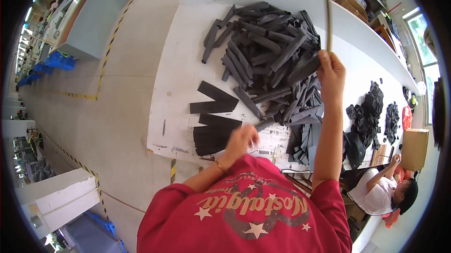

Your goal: Inspecting and sorting grey foam components using a small wooden stick at a production workbench.

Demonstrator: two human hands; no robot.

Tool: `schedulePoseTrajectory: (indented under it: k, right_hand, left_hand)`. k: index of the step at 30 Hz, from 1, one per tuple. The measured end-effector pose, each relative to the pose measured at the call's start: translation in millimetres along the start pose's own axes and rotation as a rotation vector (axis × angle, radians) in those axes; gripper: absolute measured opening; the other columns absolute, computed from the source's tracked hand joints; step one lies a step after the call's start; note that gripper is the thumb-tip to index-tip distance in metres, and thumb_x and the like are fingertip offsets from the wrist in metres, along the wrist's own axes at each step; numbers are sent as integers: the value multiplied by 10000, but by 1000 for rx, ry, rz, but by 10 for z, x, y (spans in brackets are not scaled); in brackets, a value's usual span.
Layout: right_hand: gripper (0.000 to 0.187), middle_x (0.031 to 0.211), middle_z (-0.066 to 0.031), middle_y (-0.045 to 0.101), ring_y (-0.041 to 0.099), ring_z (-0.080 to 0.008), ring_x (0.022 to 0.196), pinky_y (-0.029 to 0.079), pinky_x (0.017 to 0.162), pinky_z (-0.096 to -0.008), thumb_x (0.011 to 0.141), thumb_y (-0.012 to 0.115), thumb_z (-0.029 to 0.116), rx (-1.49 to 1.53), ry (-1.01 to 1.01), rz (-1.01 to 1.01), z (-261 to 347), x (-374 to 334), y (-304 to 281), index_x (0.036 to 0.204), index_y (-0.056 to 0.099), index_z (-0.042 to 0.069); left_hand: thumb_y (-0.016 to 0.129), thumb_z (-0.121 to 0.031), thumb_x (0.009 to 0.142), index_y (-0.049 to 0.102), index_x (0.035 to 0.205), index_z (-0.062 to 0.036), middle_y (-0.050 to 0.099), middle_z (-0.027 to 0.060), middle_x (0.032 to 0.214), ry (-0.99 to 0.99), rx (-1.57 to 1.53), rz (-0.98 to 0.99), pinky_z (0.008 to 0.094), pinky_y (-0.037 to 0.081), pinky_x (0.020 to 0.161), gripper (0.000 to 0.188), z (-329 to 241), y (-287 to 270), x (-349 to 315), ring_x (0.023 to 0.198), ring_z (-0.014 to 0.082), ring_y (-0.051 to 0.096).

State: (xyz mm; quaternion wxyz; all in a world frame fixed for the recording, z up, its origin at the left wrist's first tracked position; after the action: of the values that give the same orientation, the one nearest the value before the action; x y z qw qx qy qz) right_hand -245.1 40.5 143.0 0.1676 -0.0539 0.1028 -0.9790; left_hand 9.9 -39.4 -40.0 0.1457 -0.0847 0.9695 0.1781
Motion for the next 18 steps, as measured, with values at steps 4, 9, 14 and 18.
schedulePoseTrajectory:
  k: [4, 9, 14, 18]
  right_hand:
    - [288, 582, 82, 419, 355, -11, 508, 250, 447, -202, 929, 598, 291, -119, 64, 262, -302, -395, 353, 764, 581, 56]
    - [253, 713, 74, 489, 428, -15, 636, 337, 553, -173, 897, 654, 239, 199, 40, 343, -414, -807, 614, 981, 565, 19]
    - [206, 712, 82, 483, 418, -8, 643, 345, 565, -172, 837, 717, 124, 248, 192, 293, -841, -930, 677, 946, 575, 22]
    - [170, 669, 66, 479, 399, -31, 622, 337, 548, -194, 856, 692, 153, 26, 49, 211, -721, -720, 658, 880, 582, 25]
  left_hand:
    - [512, -164, 959, 567, 1004, -20, 634, 43, 844, 666, 132, -540, 208, 452, 667, 161, -1036, -137, 297, 726, 102, 592]
    - [610, -136, 914, 590, 992, -17, 603, -5, 878, 421, -202, -218, 164, 422, 728, 143, -1034, -44, 623, 828, 33, 550]
    - [568, -160, 947, 580, 993, -49, 536, -50, 801, 432, -367, -286, 165, 398, 618, 121, -836, -105, 674, 728, 5, 483]
    - [565, -250, 953, 530, 1053, -79, 528, -48, 798, 184, -398, -332, 183, 427, 562, 201, -625, -32, 632, 696, 22, 506]
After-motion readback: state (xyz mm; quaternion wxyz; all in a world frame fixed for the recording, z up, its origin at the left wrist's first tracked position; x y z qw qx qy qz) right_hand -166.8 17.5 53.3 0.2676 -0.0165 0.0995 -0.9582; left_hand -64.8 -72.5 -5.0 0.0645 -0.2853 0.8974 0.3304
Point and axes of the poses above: each hand's wrist, its own x-axis towards the middle knuckle, its own y-axis out of the palm, z = x × y, the point moved 5 cm from there along x, towards the middle knuckle
